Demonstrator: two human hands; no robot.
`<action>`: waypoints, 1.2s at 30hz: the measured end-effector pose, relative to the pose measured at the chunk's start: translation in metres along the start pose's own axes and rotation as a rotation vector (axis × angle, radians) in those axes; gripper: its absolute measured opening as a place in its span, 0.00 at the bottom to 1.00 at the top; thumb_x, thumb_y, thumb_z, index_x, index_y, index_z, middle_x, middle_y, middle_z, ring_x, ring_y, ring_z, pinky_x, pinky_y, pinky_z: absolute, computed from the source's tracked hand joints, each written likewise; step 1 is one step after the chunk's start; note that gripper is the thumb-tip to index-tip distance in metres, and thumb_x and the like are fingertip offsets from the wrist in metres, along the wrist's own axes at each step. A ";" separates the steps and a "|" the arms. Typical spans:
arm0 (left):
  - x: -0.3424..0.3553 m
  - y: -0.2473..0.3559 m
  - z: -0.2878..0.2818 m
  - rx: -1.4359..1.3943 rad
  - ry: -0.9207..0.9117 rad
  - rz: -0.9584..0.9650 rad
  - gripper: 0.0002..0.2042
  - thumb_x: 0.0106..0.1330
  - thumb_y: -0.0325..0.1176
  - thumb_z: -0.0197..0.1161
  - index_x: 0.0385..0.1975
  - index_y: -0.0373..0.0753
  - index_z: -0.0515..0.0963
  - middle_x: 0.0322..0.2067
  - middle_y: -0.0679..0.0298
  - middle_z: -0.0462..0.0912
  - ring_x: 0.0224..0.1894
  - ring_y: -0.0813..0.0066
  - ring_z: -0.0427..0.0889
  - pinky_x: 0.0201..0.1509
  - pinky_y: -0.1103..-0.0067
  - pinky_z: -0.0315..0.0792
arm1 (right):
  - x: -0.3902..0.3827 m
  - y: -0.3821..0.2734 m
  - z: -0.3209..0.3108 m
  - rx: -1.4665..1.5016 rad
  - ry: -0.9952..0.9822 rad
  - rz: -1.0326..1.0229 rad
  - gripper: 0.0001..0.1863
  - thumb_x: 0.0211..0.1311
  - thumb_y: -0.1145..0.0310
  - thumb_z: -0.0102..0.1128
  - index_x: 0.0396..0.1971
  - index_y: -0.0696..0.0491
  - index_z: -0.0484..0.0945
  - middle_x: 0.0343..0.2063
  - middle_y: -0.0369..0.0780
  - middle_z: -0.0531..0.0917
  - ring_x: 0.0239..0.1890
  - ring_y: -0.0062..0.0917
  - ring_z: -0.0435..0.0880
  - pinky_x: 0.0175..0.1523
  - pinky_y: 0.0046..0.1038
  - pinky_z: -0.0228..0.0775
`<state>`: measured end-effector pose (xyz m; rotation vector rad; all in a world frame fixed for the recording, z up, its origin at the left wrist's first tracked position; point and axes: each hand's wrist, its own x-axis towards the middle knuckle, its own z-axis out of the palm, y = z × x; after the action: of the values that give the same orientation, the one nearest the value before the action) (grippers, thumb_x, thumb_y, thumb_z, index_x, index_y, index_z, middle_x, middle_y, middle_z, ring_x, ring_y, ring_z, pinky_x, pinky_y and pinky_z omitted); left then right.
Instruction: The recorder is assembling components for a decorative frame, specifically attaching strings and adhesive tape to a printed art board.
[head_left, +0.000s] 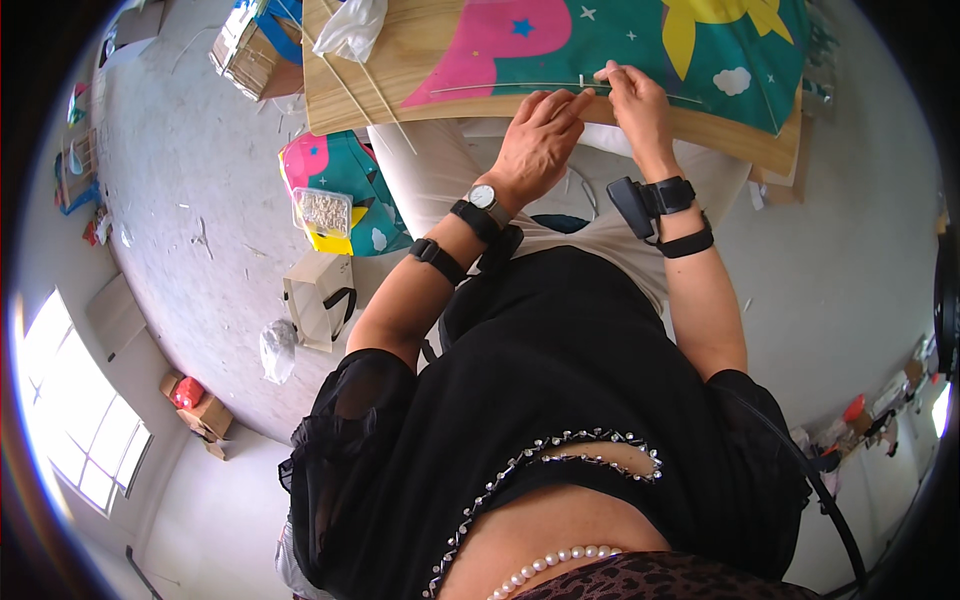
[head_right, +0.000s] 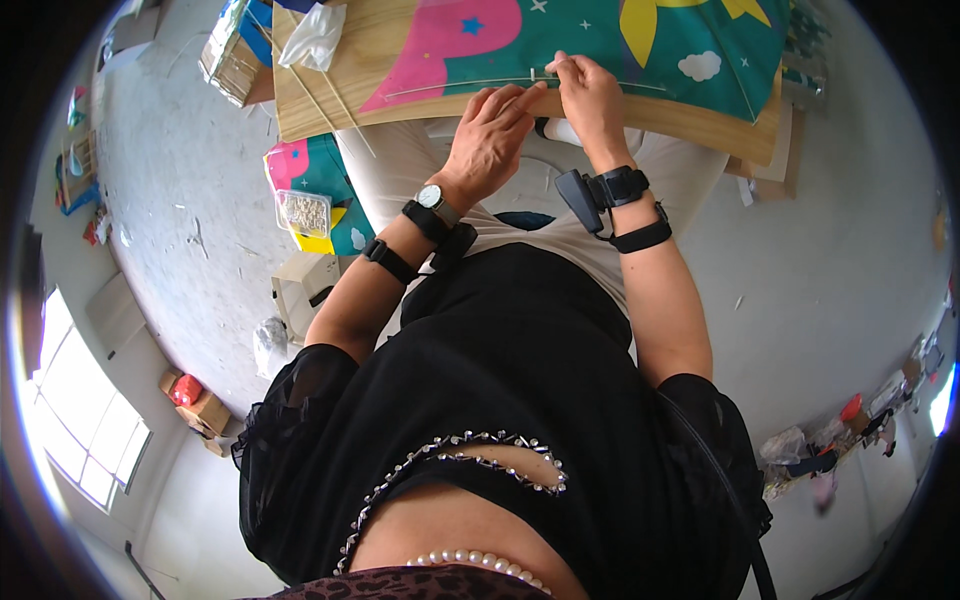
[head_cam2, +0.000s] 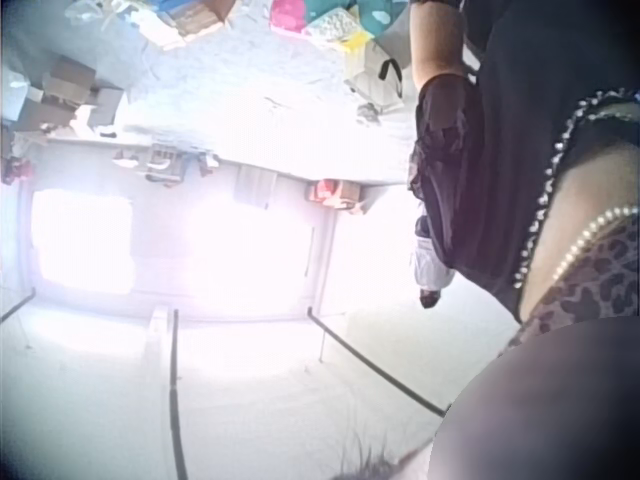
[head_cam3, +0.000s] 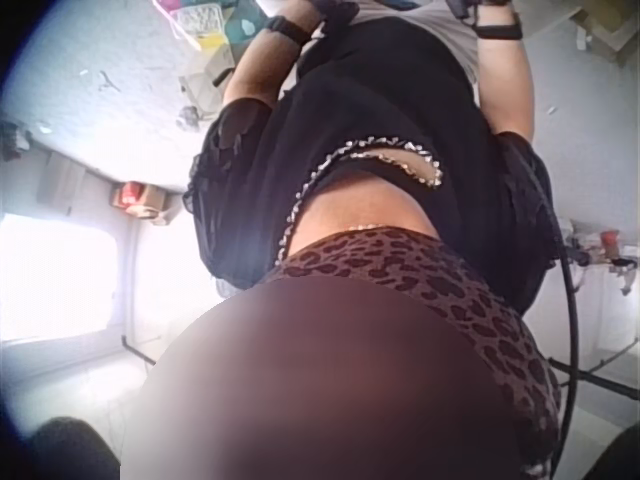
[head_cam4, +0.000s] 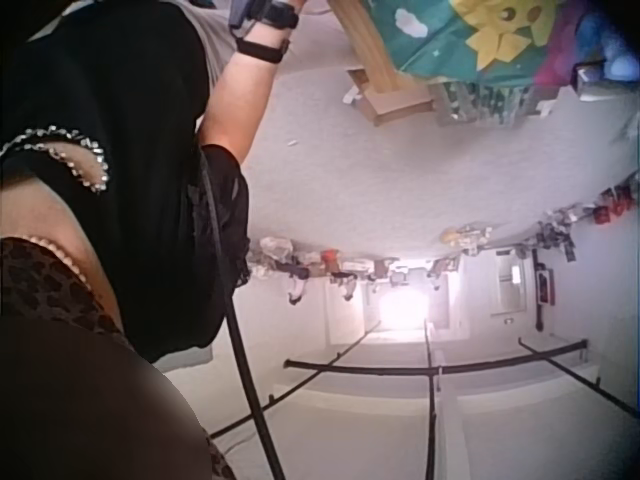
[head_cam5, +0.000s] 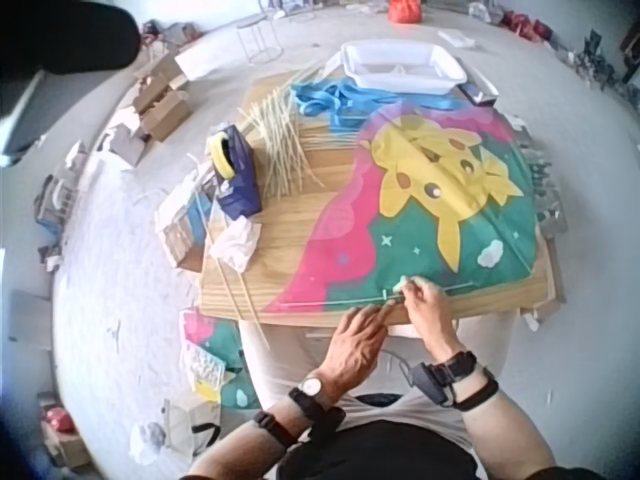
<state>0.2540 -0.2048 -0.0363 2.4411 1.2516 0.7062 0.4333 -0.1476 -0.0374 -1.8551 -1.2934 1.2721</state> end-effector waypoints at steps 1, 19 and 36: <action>0.000 0.000 0.000 0.007 -0.015 0.001 0.09 0.54 0.22 0.65 0.36 0.35 0.78 0.67 0.63 0.73 0.64 0.61 0.72 0.69 0.62 0.66 | 0.001 -0.001 -0.001 -0.001 -0.001 -0.002 0.16 0.74 0.57 0.60 0.45 0.53 0.86 0.28 0.40 0.86 0.27 0.25 0.82 0.38 0.29 0.74; -0.010 -0.006 0.003 0.092 -0.075 0.017 0.06 0.57 0.28 0.62 0.34 0.38 0.79 0.70 0.65 0.68 0.73 0.60 0.62 0.76 0.53 0.56 | 0.020 0.000 -0.017 -0.588 0.146 -0.702 0.35 0.52 0.51 0.78 0.62 0.40 0.78 0.42 0.39 0.79 0.45 0.35 0.80 0.47 0.37 0.76; -0.013 -0.010 0.010 0.003 -0.004 0.031 0.05 0.53 0.22 0.64 0.30 0.36 0.79 0.73 0.67 0.64 0.74 0.57 0.60 0.76 0.53 0.57 | 0.025 0.001 -0.015 -0.652 0.163 -0.693 0.35 0.54 0.52 0.77 0.64 0.38 0.77 0.44 0.41 0.77 0.48 0.37 0.79 0.50 0.39 0.74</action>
<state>0.2464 -0.2106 -0.0534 2.4682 1.2160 0.7081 0.4494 -0.1239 -0.0420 -1.5822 -2.1628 0.3428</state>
